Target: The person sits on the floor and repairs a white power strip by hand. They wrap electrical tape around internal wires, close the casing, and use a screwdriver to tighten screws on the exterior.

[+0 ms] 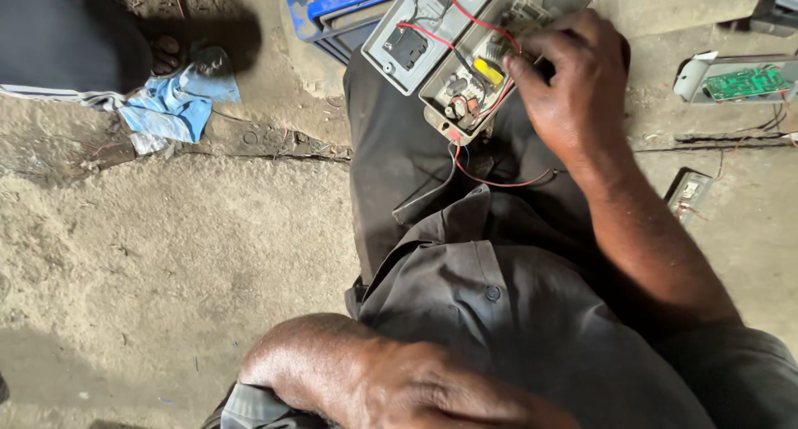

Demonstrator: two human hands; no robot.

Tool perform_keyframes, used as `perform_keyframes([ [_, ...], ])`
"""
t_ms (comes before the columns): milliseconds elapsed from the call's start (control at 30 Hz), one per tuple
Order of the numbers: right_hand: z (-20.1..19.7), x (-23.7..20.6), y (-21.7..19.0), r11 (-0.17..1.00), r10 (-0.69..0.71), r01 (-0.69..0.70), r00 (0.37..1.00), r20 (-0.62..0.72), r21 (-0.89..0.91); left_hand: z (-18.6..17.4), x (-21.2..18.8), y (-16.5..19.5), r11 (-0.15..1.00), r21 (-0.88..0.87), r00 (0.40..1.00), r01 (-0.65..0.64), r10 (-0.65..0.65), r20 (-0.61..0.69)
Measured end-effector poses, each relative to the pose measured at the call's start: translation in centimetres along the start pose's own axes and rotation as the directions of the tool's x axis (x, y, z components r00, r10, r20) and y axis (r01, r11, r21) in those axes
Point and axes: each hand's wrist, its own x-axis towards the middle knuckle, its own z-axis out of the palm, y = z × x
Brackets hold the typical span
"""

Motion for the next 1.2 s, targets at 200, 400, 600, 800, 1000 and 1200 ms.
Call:
perform_keyframes([
  [200, -0.7, -0.4, -0.2, 0.982, 0.003, -0.013, 0.999, 0.054, 0.187, 2.0, -0.3, 8.2, 0.357, 0.863, 0.923, -0.357, 0.275, 0.268],
  [400, -1.2, -0.1, -0.8, 0.792, 0.203, -0.310, 0.946, 0.252, 0.527, 4.0, 2.8, 12.1, -0.413, 0.803, 0.744, -0.429, 0.342, 0.573],
  [600, -1.0, 0.2, -0.8, 0.412, 0.381, -0.658, 0.753, 0.537, 0.631, 2.7, 4.7, 11.6, -0.266, 0.948, 0.757, -0.173, 0.580, 0.301],
  [800, -1.2, -0.6, -0.5, 0.283, 0.355, -0.664, 0.743, 0.568, 0.692, -6.8, 6.8, 14.3, -0.126, 0.964, 0.363, 0.233, 0.931, 0.034],
  [1000, -2.0, -1.1, -1.7, 0.249, 0.436, -0.673, 0.720, 0.540, 0.696, -10.9, 4.3, 12.3, 0.088, 0.887, 0.304, 0.452, 0.920, -0.246],
  [1200, -1.6, -1.6, -2.9, 0.326, 0.359, -0.569, 0.814, 0.458, 0.755, -9.5, 1.8, 12.3, 0.198, 0.815, 0.309, 0.544, 0.856, -0.415],
])
